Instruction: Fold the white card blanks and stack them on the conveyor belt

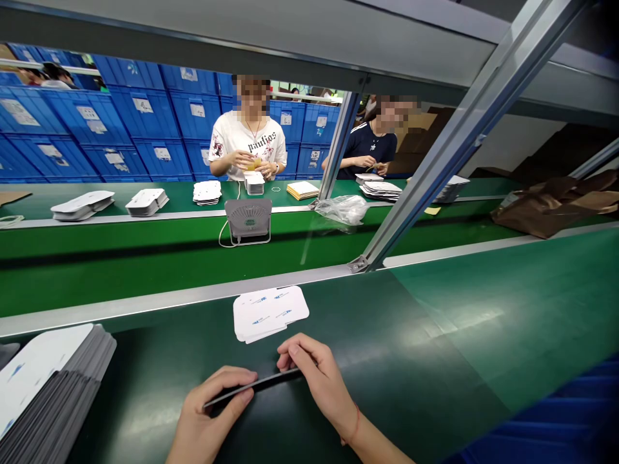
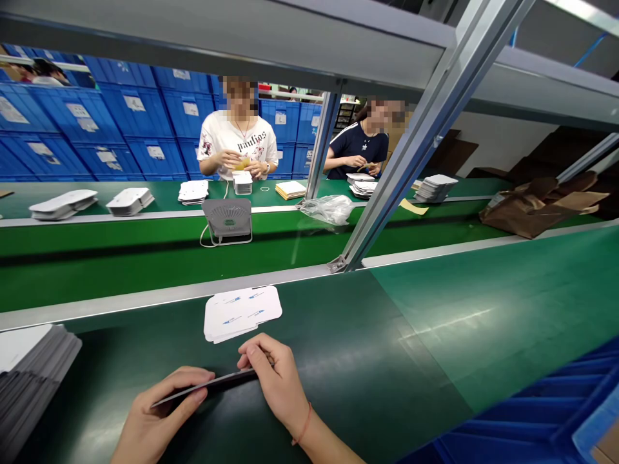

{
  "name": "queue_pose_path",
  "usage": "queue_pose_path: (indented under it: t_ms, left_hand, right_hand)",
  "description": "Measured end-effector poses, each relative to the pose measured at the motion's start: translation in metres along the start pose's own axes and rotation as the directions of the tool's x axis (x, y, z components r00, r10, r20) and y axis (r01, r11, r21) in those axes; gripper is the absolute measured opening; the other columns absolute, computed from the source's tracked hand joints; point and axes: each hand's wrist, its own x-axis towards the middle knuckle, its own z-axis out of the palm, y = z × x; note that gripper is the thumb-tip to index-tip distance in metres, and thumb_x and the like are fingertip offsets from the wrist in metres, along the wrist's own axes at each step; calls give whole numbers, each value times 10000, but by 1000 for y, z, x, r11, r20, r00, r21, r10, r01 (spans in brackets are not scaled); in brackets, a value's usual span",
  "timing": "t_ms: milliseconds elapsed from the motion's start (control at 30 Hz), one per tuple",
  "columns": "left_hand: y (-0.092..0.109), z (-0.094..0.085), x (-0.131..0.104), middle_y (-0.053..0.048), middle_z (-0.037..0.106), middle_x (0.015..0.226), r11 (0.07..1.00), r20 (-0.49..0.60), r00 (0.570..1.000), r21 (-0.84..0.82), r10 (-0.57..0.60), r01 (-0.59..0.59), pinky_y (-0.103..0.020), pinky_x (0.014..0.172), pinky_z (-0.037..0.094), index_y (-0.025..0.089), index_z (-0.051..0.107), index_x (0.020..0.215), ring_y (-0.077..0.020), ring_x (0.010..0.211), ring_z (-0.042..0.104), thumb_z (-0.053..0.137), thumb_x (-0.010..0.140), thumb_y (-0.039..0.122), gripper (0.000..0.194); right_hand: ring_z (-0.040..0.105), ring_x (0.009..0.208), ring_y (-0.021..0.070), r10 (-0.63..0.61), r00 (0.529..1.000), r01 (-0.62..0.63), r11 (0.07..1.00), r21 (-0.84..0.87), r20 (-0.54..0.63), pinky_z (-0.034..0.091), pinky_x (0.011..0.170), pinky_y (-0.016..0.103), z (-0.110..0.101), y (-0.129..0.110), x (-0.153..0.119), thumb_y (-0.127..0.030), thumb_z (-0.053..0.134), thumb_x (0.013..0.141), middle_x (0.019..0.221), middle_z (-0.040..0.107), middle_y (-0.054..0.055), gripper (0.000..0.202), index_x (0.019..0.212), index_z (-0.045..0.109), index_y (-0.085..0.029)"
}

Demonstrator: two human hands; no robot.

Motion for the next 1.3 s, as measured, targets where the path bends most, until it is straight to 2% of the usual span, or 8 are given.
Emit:
queue_pose_path:
  t_ms: [100,167,300,367,500,700,1033,1300]
  left_hand:
    - [1,0,-1,-29,764,830,999,-22,999,-17,-49,49,-192,723,551,257,768,763,-188,802,704,696,767,365,130]
    - [6,0,-3,-25,758,809,991,-36,991,-30,-132,131,-195,707,548,248,773,785,-190,773,694,705,753,414,182]
    - [29,4,-9,-5,744,757,933,-64,933,-97,-354,347,-182,631,520,230,778,852,-183,713,667,732,700,503,316]
    - [41,8,-10,3,731,721,909,-68,912,-139,-405,394,-173,600,497,225,781,830,-173,688,647,740,674,528,343]
    - [46,10,-11,4,712,670,915,-57,919,-133,-390,380,-179,562,486,218,784,805,-163,630,620,734,671,537,349]
    - [20,2,-8,-34,762,808,981,-19,982,-57,-187,186,-214,701,560,239,780,782,-207,768,699,718,728,432,210]
    - [13,9,-12,-33,758,856,985,-61,986,-83,-153,148,-243,771,564,250,769,791,-207,831,698,723,739,376,144]
    - [6,6,-10,-48,770,881,996,9,996,-32,-88,89,-238,759,574,254,779,833,-210,841,712,687,784,364,152]
  right_hand:
    - [627,750,178,-19,999,23,997,-73,49,470,697,285,-4,-7,0,-377,482,954,760,658,45,298,863,668,-163]
    - [628,786,183,-87,991,104,978,-179,98,470,707,289,-9,-16,0,-319,522,931,817,665,50,220,892,682,-172]
    - [612,829,180,-260,945,315,884,-346,197,468,731,287,-16,-36,2,-177,623,839,904,651,57,141,955,703,-179]
    - [602,854,182,-292,922,375,837,-397,256,467,745,288,-16,-41,3,-138,619,837,911,642,64,164,970,710,-169]
    - [568,832,179,-327,877,469,742,-480,352,453,735,287,-13,-44,7,-104,612,854,843,637,61,139,926,721,-150]
    - [542,785,168,-424,794,603,635,-482,435,433,707,290,-11,-43,6,-96,559,897,807,630,62,157,906,710,-139]
    - [596,768,196,-365,870,481,775,-411,330,462,708,332,-15,-25,5,-252,618,838,840,673,69,161,952,698,-172]
    - [595,747,183,-318,914,394,847,-358,253,469,676,309,-9,-21,2,-238,529,900,805,670,60,183,909,703,-182]
